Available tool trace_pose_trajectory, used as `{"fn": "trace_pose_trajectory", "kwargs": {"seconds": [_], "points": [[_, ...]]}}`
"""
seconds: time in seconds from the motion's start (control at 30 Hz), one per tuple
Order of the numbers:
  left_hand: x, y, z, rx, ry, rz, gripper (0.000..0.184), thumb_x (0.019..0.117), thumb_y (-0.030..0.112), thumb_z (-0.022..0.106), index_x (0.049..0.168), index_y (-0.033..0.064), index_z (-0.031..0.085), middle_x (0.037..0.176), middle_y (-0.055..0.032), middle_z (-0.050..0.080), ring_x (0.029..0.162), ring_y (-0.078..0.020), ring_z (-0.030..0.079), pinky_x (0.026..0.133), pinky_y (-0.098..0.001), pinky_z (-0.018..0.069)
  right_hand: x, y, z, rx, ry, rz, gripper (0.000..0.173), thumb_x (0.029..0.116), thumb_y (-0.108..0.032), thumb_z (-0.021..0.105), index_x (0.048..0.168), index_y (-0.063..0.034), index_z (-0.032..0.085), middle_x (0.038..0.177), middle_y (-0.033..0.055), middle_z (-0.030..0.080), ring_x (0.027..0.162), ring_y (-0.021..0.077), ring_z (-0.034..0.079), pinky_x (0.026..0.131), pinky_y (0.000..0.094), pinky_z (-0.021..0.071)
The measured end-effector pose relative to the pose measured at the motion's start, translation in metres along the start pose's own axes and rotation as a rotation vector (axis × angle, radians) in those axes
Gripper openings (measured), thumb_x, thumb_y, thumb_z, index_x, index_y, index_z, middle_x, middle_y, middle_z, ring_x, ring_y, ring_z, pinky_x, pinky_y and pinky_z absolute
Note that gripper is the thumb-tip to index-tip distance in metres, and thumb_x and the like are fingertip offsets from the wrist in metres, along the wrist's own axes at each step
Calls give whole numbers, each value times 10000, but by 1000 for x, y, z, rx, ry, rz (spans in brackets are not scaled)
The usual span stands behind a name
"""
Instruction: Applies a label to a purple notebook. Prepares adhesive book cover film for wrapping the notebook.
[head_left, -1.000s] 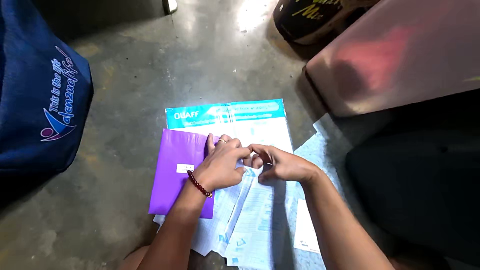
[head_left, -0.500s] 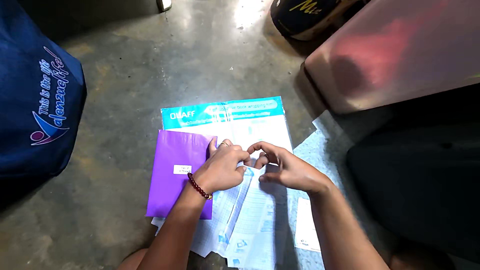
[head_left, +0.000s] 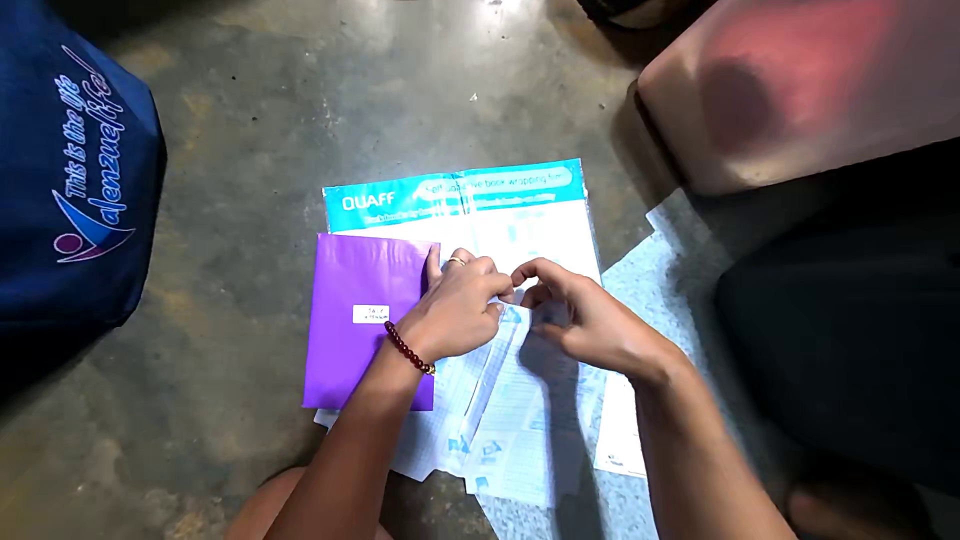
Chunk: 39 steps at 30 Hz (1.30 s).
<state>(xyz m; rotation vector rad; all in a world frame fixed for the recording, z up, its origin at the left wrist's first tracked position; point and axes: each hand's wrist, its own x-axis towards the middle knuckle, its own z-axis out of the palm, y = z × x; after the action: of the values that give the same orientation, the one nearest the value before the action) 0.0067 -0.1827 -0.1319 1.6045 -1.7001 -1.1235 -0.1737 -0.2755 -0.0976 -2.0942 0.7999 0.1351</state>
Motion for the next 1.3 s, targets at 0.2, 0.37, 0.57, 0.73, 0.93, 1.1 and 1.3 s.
{"fn": "trace_pose_trajectory", "kwargs": {"seconds": [0.2, 0.37, 0.57, 0.73, 0.93, 1.1, 1.3], "points": [[2, 4, -6, -79, -83, -60, 265, 1037, 78, 457, 1071, 34, 716, 1126, -108, 627, 1303, -297, 445, 1165, -691, 4, -7, 4, 20, -52, 186, -46, 371, 790, 63, 645, 1157, 6, 639, 942, 102, 703, 986, 266, 658, 1012, 596, 379], [3, 5, -6, -69, -112, -81, 250, 1043, 88, 459, 1097, 20, 693, 1150, -120, 622, 1309, -292, 445, 1176, -674, -4, -12, 13, 44, -99, 442, -145, 287, 781, 40, 621, 1048, -27, 702, 1021, 105, 709, 1100, 331, 625, 1035, 626, 357], [4, 6, -5, -46, -115, -96, 242, 1054, 122, 459, 1080, 36, 685, 1149, -112, 618, 1322, -288, 436, 1172, -678, -1, -17, 12, 63, -86, 741, -224, 244, 895, -188, 577, 983, -92, 783, 1198, 122, 698, 1255, 338, 507, 1058, 515, 331], [5, 5, -5, -44, -117, -97, 233, 1053, 113, 464, 1062, 22, 679, 1132, -117, 610, 1311, -291, 440, 1171, -680, -10, -14, 4, 70, -122, 789, -206, 179, 876, -147, 661, 953, -89, 812, 1039, 86, 719, 1128, 303, 551, 980, 487, 371], [5, 5, -4, -53, -111, -93, 250, 1053, 104, 458, 1060, 9, 689, 1153, -124, 617, 1326, -309, 433, 1163, -695, -8, -10, 8, 72, -147, 819, -279, 157, 893, -117, 675, 939, -123, 825, 994, 69, 738, 1115, 288, 573, 1007, 483, 364], [5, 5, -4, -69, -115, -97, 277, 1065, 107, 441, 1043, 13, 701, 1156, -117, 617, 1343, -305, 416, 1159, -706, -26, -8, 14, 70, -234, 820, -388, 161, 925, -108, 653, 877, -133, 804, 969, 61, 745, 1081, 251, 578, 1021, 435, 333], [6, 4, -3, -53, -108, -101, 282, 1073, 115, 437, 1043, 5, 695, 1135, -120, 622, 1327, -300, 431, 1165, -697, -28, -3, 21, 65, -467, 747, -443, 172, 999, -94, 584, 933, -133, 738, 984, 61, 720, 1053, 250, 592, 993, 405, 360]]}}
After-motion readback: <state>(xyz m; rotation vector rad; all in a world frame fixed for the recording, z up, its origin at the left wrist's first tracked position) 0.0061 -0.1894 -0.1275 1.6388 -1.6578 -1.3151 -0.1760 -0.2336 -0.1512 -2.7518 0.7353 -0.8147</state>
